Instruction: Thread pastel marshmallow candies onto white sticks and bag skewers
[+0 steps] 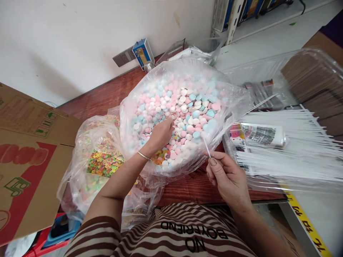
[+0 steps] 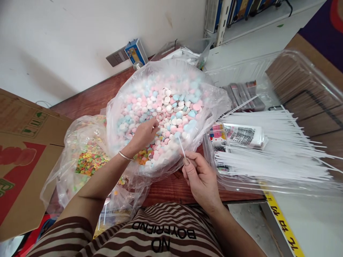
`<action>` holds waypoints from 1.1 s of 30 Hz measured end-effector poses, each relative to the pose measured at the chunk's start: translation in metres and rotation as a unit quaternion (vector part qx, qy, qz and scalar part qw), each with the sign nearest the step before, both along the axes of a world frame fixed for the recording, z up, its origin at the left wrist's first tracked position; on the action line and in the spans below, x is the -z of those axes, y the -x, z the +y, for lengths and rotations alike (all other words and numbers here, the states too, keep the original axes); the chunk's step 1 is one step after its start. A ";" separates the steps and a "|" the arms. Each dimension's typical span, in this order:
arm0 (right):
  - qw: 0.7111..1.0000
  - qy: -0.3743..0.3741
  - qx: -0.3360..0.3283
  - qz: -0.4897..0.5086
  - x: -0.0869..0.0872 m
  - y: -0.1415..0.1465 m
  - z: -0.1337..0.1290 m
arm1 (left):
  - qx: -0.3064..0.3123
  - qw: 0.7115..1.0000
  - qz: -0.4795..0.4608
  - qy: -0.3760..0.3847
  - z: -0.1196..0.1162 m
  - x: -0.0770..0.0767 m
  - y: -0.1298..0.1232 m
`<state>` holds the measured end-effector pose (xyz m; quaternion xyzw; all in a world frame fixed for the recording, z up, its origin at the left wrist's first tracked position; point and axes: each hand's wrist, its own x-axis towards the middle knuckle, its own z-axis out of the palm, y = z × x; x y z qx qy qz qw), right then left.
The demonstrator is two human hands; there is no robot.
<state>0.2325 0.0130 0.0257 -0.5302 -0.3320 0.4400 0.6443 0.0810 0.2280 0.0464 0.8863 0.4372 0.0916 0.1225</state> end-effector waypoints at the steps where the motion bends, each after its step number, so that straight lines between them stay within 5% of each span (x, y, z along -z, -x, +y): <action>1: 1.000 0.000 -0.002 0.000 0.000 0.000 0.000 | -0.011 0.999 -0.038 0.011 0.005 0.001 -0.002; 7: 1.000 -0.005 0.001 -0.004 0.003 -0.001 -0.001 | -0.087 0.982 -0.154 0.068 0.035 0.023 -0.020; 12: 1.000 -0.004 -0.007 -0.009 0.007 -0.001 -0.002 | -0.035 0.991 -0.123 0.045 0.032 0.035 -0.021; 17: 1.000 -0.008 -0.009 -0.014 0.005 0.000 0.000 | -0.095 0.971 -0.198 0.098 0.032 0.034 -0.021; 25: 0.999 -0.031 -0.003 -0.027 0.005 -0.001 0.002 | -0.100 0.930 -0.353 0.003 0.059 0.019 -0.052; 33: 0.999 -0.034 -0.019 -0.028 0.007 -0.001 0.002 | -0.061 0.961 -0.251 -0.095 0.080 0.023 -0.050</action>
